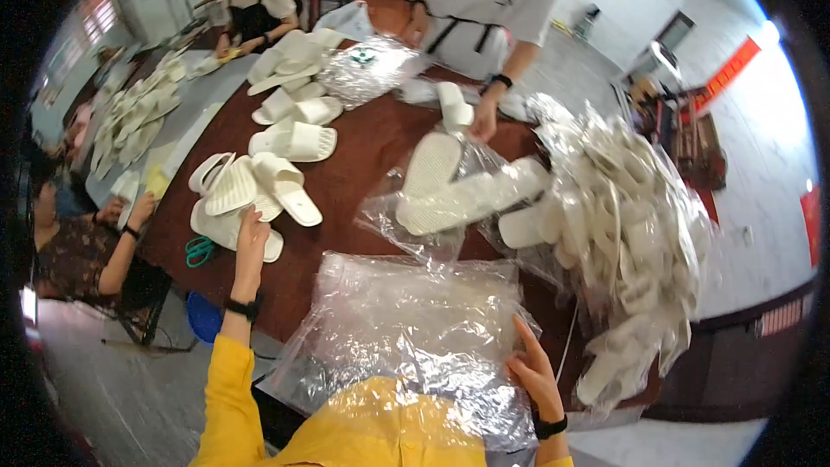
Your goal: Sort and pack white slippers into plastic bags in a manufacturing setting.
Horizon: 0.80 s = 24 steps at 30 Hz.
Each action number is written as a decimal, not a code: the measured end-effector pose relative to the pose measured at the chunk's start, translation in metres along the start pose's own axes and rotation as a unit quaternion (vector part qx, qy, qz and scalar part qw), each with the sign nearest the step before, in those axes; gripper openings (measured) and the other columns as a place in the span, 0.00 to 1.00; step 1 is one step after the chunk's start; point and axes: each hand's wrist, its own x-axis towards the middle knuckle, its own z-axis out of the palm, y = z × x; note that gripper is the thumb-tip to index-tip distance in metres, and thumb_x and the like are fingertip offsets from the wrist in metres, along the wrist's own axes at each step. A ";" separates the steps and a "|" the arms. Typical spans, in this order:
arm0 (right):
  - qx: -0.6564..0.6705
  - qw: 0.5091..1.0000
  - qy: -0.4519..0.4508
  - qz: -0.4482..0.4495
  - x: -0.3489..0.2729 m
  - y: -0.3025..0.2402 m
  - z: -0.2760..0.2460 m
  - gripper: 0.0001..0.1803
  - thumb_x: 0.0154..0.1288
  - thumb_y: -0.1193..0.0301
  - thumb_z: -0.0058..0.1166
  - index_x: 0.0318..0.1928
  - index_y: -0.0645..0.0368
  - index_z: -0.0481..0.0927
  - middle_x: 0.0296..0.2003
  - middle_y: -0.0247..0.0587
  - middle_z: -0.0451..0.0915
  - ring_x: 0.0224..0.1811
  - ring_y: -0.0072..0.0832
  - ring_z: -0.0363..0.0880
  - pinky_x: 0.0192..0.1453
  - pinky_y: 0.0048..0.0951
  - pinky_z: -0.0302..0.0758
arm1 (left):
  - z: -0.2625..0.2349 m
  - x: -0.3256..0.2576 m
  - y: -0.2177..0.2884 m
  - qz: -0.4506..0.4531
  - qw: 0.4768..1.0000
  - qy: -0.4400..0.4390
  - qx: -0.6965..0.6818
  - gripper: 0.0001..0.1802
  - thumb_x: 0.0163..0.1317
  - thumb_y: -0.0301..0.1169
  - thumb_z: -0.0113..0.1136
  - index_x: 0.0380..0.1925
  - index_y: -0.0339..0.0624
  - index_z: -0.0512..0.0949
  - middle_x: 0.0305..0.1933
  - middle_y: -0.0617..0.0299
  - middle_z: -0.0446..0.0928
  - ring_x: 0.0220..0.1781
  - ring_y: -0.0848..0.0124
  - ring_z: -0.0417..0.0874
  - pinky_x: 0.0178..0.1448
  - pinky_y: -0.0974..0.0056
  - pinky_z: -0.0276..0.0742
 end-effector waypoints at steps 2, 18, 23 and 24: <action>0.030 0.999 -0.014 -0.020 -0.004 0.029 -0.009 0.41 0.63 0.86 0.47 0.76 0.54 0.55 0.76 0.35 0.53 0.43 0.15 0.74 0.47 0.19 0.75 | 0.009 -0.036 0.020 0.044 0.996 -0.070 0.019 0.19 0.69 0.23 0.50 0.59 0.33 0.72 0.57 0.55 0.75 0.54 0.68 0.78 0.59 0.64 0.75; -0.299 0.930 -0.063 -0.204 0.058 0.095 -0.024 0.46 0.54 0.90 0.46 0.74 0.43 0.63 0.76 0.56 0.47 0.71 0.44 0.64 0.51 0.27 0.78 | 0.089 -0.213 0.014 0.335 0.626 -0.534 0.458 0.65 0.38 0.63 0.73 0.77 0.66 0.50 0.80 0.42 0.38 0.81 0.39 0.34 0.74 0.26 0.29; -0.349 0.917 -0.012 -0.193 0.059 0.106 -0.035 0.46 0.55 0.89 0.49 0.74 0.43 0.62 0.75 0.60 0.48 0.69 0.52 0.66 0.53 0.32 0.78 | 0.103 -0.216 -0.006 0.285 0.677 -0.504 0.454 0.68 0.34 0.62 0.76 0.77 0.69 0.49 0.80 0.40 0.35 0.81 0.39 0.32 0.74 0.25 0.27; -0.376 0.899 0.007 -0.226 0.056 0.106 -0.037 0.46 0.55 0.88 0.51 0.74 0.43 0.62 0.75 0.60 0.49 0.68 0.53 0.67 0.54 0.33 0.78 | 0.107 -0.213 -0.005 0.284 0.675 -0.509 0.452 0.68 0.34 0.62 0.76 0.77 0.69 0.49 0.80 0.40 0.35 0.81 0.39 0.32 0.74 0.25 0.27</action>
